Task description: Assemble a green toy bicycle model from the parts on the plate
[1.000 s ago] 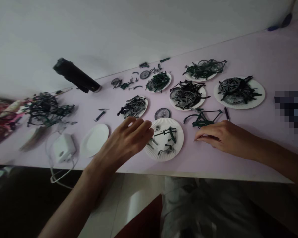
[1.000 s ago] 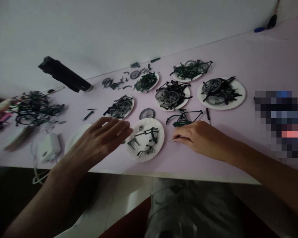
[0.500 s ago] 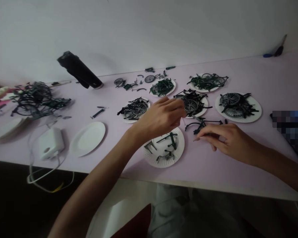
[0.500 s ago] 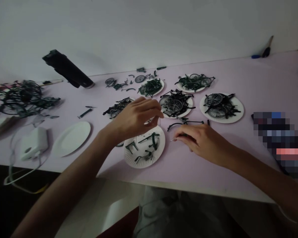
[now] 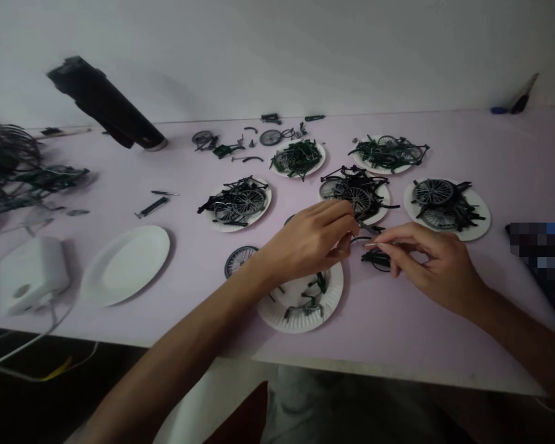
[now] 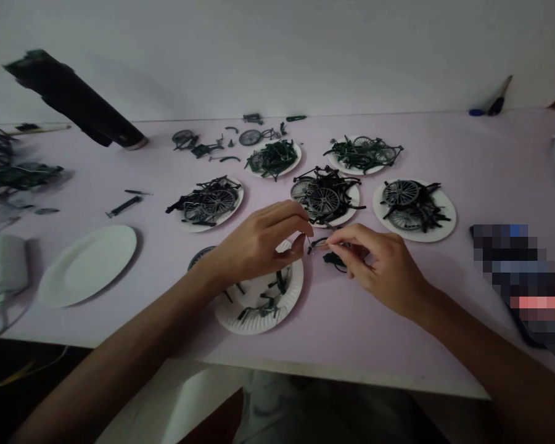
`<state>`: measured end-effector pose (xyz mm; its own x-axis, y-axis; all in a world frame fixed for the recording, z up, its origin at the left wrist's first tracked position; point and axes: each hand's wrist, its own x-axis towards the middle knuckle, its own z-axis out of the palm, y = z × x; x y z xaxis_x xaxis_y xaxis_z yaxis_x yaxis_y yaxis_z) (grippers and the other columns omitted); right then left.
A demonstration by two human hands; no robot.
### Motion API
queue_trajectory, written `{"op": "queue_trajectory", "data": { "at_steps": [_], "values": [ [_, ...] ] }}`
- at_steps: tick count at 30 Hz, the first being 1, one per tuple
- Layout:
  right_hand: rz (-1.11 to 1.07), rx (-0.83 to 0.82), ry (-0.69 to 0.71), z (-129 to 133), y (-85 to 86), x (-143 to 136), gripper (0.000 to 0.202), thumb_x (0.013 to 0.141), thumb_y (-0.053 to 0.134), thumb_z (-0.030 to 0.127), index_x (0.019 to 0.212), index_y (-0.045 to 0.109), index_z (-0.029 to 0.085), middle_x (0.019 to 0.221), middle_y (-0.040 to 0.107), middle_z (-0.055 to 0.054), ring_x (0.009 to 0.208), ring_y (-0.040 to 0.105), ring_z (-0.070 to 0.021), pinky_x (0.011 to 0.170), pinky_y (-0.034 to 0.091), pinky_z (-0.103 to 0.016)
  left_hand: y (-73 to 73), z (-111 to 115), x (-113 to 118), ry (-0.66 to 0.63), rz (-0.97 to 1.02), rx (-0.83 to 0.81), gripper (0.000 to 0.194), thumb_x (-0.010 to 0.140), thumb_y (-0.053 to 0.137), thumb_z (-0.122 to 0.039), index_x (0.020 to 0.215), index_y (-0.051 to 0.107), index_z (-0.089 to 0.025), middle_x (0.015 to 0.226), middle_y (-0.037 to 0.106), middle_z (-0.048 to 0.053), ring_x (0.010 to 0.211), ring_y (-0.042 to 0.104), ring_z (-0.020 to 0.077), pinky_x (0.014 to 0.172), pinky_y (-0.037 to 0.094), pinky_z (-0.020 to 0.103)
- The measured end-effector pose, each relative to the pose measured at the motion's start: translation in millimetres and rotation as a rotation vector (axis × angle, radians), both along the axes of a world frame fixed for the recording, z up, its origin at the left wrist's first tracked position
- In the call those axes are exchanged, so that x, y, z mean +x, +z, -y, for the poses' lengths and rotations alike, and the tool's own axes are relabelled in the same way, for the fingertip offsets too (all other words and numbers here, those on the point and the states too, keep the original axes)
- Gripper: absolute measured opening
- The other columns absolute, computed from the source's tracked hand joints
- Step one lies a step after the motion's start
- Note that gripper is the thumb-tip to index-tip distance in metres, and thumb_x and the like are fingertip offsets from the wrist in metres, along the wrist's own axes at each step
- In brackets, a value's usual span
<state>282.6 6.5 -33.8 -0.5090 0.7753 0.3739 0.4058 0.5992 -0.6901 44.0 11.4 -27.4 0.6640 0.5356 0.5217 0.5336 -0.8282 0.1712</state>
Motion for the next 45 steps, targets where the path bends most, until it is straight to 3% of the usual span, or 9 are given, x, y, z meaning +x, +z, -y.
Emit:
{"op": "queue_trajectory", "data": {
  "at_steps": [6,19,33,36,45],
  "values": [
    [-0.160,-0.271,0.018,0,-2.9,2,0.008,0.099,0.055,0.025,0.096,0.062,0.024,0.089,0.073,0.001,0.051,0.063,-0.0072,0.049,0.050,-0.022,1.7,4,6,-0.027,0.052,-0.050,0.015,0.087,0.046,-0.005,0.091,0.056,-0.015,0.089,0.061,0.007,0.079,0.054,0.0163,0.069,0.045,0.028],
    [-0.141,-0.264,0.095,5,2.8,4,0.011,0.100,0.053,0.028,0.100,0.063,0.023,0.100,0.075,-0.004,0.055,0.063,-0.0083,0.054,0.052,-0.023,-0.2,4,5,-0.015,0.035,-0.107,0.014,0.084,0.045,-0.006,0.088,0.052,-0.018,0.084,0.057,0.004,0.076,0.049,0.0156,0.070,0.042,0.029],
    [-0.089,-0.275,0.124,9,5.4,0,0.016,0.096,0.058,0.028,0.100,0.072,0.021,0.068,0.068,0.001,0.054,0.064,-0.0107,0.051,0.049,-0.022,-1.9,6,10,-0.008,-0.149,0.038,0.015,0.099,0.040,-0.020,0.093,0.053,-0.017,0.086,0.061,0.006,0.077,0.052,0.0181,0.070,0.041,0.031],
    [-0.161,-0.361,0.120,8,6.6,1,0.019,0.095,0.060,0.027,0.104,0.076,0.022,0.061,0.068,0.002,0.052,0.063,-0.0108,0.052,0.050,-0.022,-0.9,7,10,0.000,-0.180,0.055,0.020,0.103,0.039,-0.024,0.093,0.054,-0.017,0.087,0.061,0.007,0.077,0.052,0.0180,0.071,0.041,0.031],
    [-0.443,-0.829,0.143,-3,2.6,3,0.023,0.084,0.076,0.037,0.099,0.079,0.020,0.062,0.066,0.000,0.051,0.061,-0.0117,0.050,0.049,-0.025,1.8,10,12,-0.010,-0.203,0.116,0.023,0.104,0.041,-0.030,0.097,0.056,-0.015,0.090,0.063,0.007,0.078,0.054,0.0187,0.072,0.041,0.032]
  ]
}}
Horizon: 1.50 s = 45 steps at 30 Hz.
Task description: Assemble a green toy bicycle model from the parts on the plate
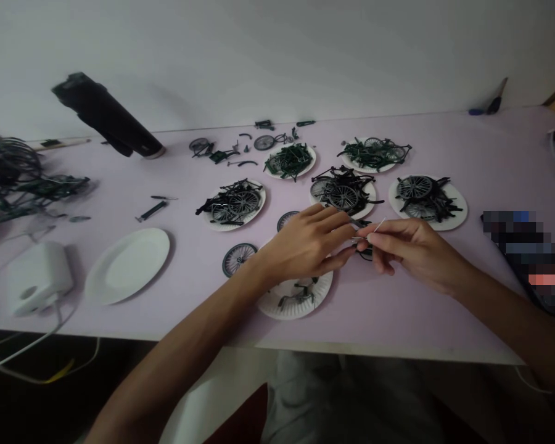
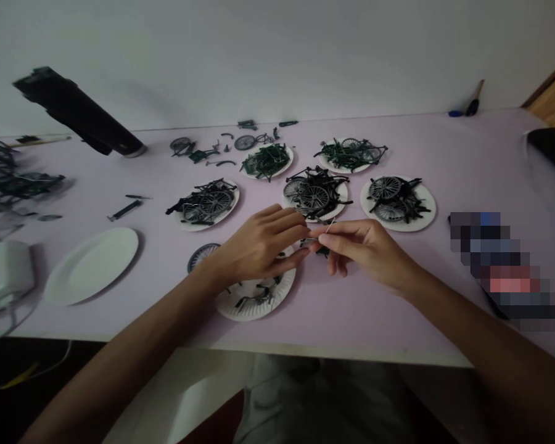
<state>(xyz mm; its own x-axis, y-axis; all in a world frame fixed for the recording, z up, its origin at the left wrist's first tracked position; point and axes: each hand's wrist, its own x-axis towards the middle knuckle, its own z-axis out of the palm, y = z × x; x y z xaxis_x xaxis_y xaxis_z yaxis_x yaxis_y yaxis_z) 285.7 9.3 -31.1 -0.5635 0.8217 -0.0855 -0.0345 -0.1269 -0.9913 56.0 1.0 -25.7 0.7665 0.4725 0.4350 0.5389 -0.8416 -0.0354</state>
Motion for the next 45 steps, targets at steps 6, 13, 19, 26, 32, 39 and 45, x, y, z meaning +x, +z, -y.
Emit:
{"op": "queue_trajectory", "data": {
  "at_steps": [6,13,19,26,32,39,45],
  "values": [
    [-0.012,-0.150,0.071,-1,1.3,3,0.023,0.081,0.079,0.035,0.098,0.080,0.019,0.065,0.066,0.000,0.051,0.056,-0.0085,0.048,0.044,-0.023,-0.2,2,2,0.024,-0.024,0.011,0.025,0.104,0.039,-0.021,0.085,0.054,-0.017,0.084,0.061,0.005,0.072,0.052,0.0168,0.070,0.040,0.031],
    [-0.046,-0.143,0.154,-2,2.5,5,0.020,0.082,0.078,0.034,0.099,0.081,0.024,0.071,0.068,0.000,0.053,0.057,-0.0082,0.050,0.046,-0.023,-2.4,4,6,0.013,-0.006,0.049,0.023,0.104,0.042,-0.024,0.087,0.055,-0.016,0.083,0.062,0.005,0.073,0.053,0.0172,0.069,0.039,0.031],
    [0.046,-0.044,0.109,-7,5.1,11,0.023,0.083,0.077,0.036,0.102,0.081,0.023,0.068,0.065,-0.001,0.057,0.056,-0.0099,0.054,0.046,-0.026,-2.0,1,2,0.098,-0.034,-0.016,0.027,0.106,0.040,-0.035,0.098,0.057,-0.015,0.089,0.066,0.006,0.076,0.057,0.0175,0.071,0.039,0.031],
    [0.137,0.124,-0.141,-14,4.8,15,0.026,0.082,0.077,0.038,0.102,0.080,0.022,0.063,0.058,0.002,0.054,0.046,-0.0085,0.052,0.038,-0.026,-5.3,4,7,0.180,-0.135,-0.034,0.029,0.103,0.047,-0.039,0.101,0.060,-0.014,0.093,0.065,0.007,0.084,0.057,0.0216,0.074,0.039,0.034],
    [0.101,0.194,-0.307,-16,-1.4,8,0.021,0.077,0.080,0.036,0.092,0.080,0.021,0.070,0.064,0.000,0.054,0.048,-0.0077,0.050,0.039,-0.025,-9.1,19,26,0.193,-0.169,-0.106,0.024,0.101,0.052,-0.032,0.115,0.057,-0.013,0.108,0.065,0.011,0.100,0.056,0.0260,0.083,0.040,0.037],
    [0.211,0.269,-0.304,-13,-2.5,5,0.021,0.081,0.076,0.034,0.096,0.078,0.020,0.062,0.060,0.002,0.055,0.050,-0.0106,0.051,0.042,-0.026,-19.9,17,33,0.151,-0.156,-0.069,0.022,0.105,0.043,-0.023,0.121,0.057,-0.018,0.112,0.064,0.009,0.097,0.059,0.0223,0.083,0.041,0.036],
    [0.352,0.665,-0.344,-16,-5.6,5,0.012,0.089,0.068,0.028,0.094,0.078,0.022,0.094,0.074,-0.004,0.082,0.067,-0.0167,0.067,0.052,-0.028,-19.8,24,44,0.147,-0.143,0.070,0.020,0.103,0.049,-0.032,0.108,0.059,-0.016,0.110,0.065,0.008,0.093,0.061,0.0225,0.077,0.042,0.035]
  ]
}}
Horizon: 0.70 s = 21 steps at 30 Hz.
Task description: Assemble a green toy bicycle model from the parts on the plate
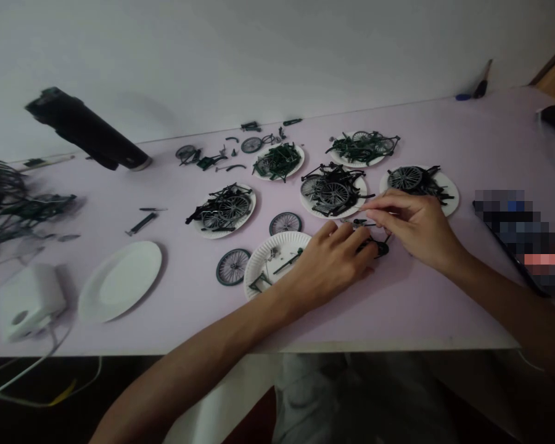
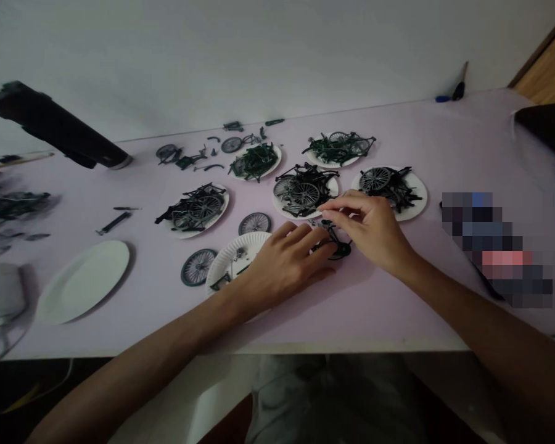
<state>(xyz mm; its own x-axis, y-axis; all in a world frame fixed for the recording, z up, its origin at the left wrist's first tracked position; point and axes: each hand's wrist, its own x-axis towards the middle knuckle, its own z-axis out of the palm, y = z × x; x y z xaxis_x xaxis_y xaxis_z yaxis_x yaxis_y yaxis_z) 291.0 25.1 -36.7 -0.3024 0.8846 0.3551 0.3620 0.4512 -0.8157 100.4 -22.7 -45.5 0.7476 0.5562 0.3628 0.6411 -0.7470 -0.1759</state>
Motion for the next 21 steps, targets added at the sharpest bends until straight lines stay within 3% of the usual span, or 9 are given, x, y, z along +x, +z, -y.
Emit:
{"op": "queue_trajectory", "data": {
  "at_steps": [4,8,13,17,21],
  "values": [
    [0.123,0.287,0.033,0,-0.5,-2,0.014,0.092,0.064,0.019,0.095,0.077,0.024,0.092,0.071,-0.004,0.087,0.067,-0.0175,0.077,0.054,-0.031,2.4,6,3,0.011,-0.041,0.108,0.013,0.100,0.045,-0.012,0.097,0.056,-0.016,0.096,0.067,0.005,0.079,0.062,0.0181,0.068,0.041,0.032],
    [0.196,0.491,0.112,2,0.5,-2,0.019,0.095,0.060,0.016,0.101,0.076,0.023,0.092,0.069,-0.006,0.088,0.067,-0.0179,0.078,0.054,-0.033,0.6,6,1,0.025,-0.061,0.156,0.015,0.099,0.042,-0.008,0.097,0.055,-0.015,0.099,0.068,0.006,0.078,0.064,0.0182,0.069,0.044,0.032],
    [0.230,0.523,0.148,2,-1.0,-1,0.020,0.096,0.058,0.014,0.104,0.075,0.019,0.094,0.067,-0.008,0.087,0.067,-0.0170,0.076,0.054,-0.031,-0.4,1,-4,0.041,-0.062,0.081,0.014,0.100,0.044,-0.012,0.108,0.055,-0.014,0.113,0.067,0.009,0.089,0.066,0.0218,0.077,0.049,0.035],
    [0.214,0.510,0.141,1,-2.6,0,0.019,0.095,0.059,0.015,0.105,0.076,0.020,0.094,0.067,-0.007,0.088,0.068,-0.0175,0.076,0.054,-0.031,13.3,0,-18,0.038,-0.086,-0.074,0.016,0.102,0.046,-0.019,0.113,0.056,-0.013,0.108,0.067,0.009,0.098,0.065,0.0238,0.083,0.051,0.038],
    [0.186,0.459,0.119,0,-2.1,1,0.018,0.093,0.062,0.015,0.104,0.076,0.019,0.093,0.068,-0.007,0.086,0.068,-0.0174,0.075,0.054,-0.031,28.1,11,-27,-0.048,-0.128,-0.135,0.016,0.102,0.045,-0.017,0.106,0.060,-0.014,0.104,0.067,0.008,0.098,0.063,0.0231,0.097,0.049,0.044]
  ]
}}
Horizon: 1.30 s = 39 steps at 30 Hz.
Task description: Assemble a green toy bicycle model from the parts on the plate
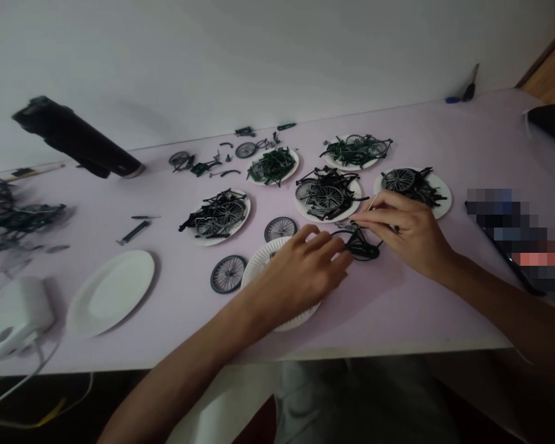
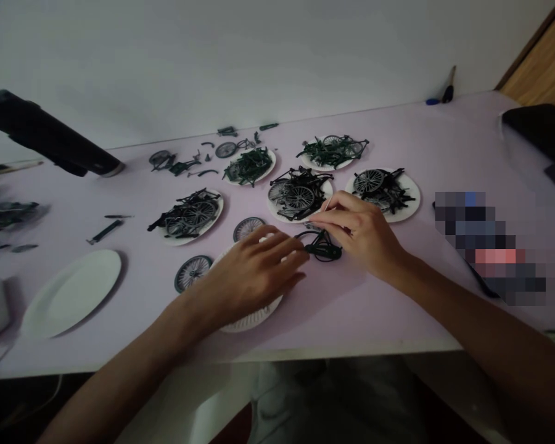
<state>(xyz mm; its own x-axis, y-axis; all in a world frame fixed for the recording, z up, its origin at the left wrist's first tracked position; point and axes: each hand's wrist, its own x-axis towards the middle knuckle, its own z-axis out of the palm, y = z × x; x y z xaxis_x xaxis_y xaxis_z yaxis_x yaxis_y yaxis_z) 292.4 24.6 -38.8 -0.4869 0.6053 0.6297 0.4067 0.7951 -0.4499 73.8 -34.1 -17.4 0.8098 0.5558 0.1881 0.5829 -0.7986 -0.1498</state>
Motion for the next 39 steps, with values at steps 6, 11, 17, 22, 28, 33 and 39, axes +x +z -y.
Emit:
{"op": "queue_trajectory", "data": {
  "at_steps": [6,11,17,22,28,33,39],
  "values": [
    [-0.034,-0.057,-0.021,-2,-1.0,0,0.011,0.088,0.070,0.014,0.094,0.078,0.018,0.089,0.069,-0.006,0.082,0.068,-0.0167,0.073,0.055,-0.030,7.1,27,-3,-0.035,-0.158,-0.120,0.024,0.086,0.047,0.003,0.091,0.060,-0.016,0.092,0.062,0.003,0.092,0.062,0.0197,0.125,0.019,0.055],
    [-0.002,-0.114,-0.025,-1,-0.7,-1,0.010,0.090,0.068,0.016,0.095,0.077,0.018,0.089,0.070,-0.005,0.083,0.068,-0.0174,0.075,0.054,-0.031,10.8,29,-18,0.079,-0.255,-0.072,0.032,0.078,0.043,0.011,0.091,0.057,-0.015,0.088,0.057,0.003,0.084,0.059,0.0194,0.120,0.026,0.058],
    [0.040,-0.179,-0.030,0,0.9,-1,0.016,0.095,0.060,0.018,0.101,0.075,0.021,0.097,0.070,-0.006,0.091,0.068,-0.0200,0.081,0.052,-0.034,11.0,13,-13,0.041,-0.103,0.031,0.016,0.089,0.052,-0.002,0.090,0.058,-0.016,0.087,0.062,0.002,0.082,0.061,0.0197,0.101,0.047,0.049],
    [0.016,-0.171,-0.015,-4,-1.4,5,0.020,0.097,0.056,0.019,0.105,0.075,0.021,0.098,0.069,-0.007,0.092,0.067,-0.0199,0.083,0.052,-0.034,7.4,17,7,0.120,-0.031,0.159,0.010,0.094,0.057,-0.011,0.102,0.060,-0.016,0.102,0.068,0.006,0.089,0.065,0.0222,0.089,0.052,0.042],
    [-0.051,-0.156,0.010,-2,3.2,7,0.020,0.096,0.057,0.016,0.103,0.075,0.021,0.095,0.068,-0.006,0.090,0.067,-0.0189,0.083,0.052,-0.034,-20.5,20,47,0.304,-0.083,0.239,0.025,0.100,0.051,-0.024,0.119,0.056,-0.010,0.115,0.066,0.016,0.095,0.066,0.0283,0.082,0.051,0.043],
    [-0.092,-0.190,0.006,0,7.3,8,0.018,0.094,0.059,0.017,0.099,0.075,0.023,0.094,0.068,-0.006,0.090,0.066,-0.0189,0.082,0.053,-0.033,-33.2,6,59,0.332,-0.075,0.330,0.015,0.099,0.048,-0.017,0.106,0.060,-0.011,0.093,0.068,0.011,0.080,0.065,0.0249,0.073,0.047,0.039],
    [-0.189,-0.379,0.020,-2,6.3,8,0.019,0.094,0.060,0.023,0.103,0.077,0.021,0.096,0.067,-0.007,0.083,0.064,-0.0155,0.059,0.048,-0.023,-19.3,3,50,0.221,-0.035,0.326,0.012,0.097,0.049,-0.007,0.096,0.060,-0.013,0.085,0.067,0.006,0.076,0.063,0.0208,0.074,0.040,0.034]
  ]
}}
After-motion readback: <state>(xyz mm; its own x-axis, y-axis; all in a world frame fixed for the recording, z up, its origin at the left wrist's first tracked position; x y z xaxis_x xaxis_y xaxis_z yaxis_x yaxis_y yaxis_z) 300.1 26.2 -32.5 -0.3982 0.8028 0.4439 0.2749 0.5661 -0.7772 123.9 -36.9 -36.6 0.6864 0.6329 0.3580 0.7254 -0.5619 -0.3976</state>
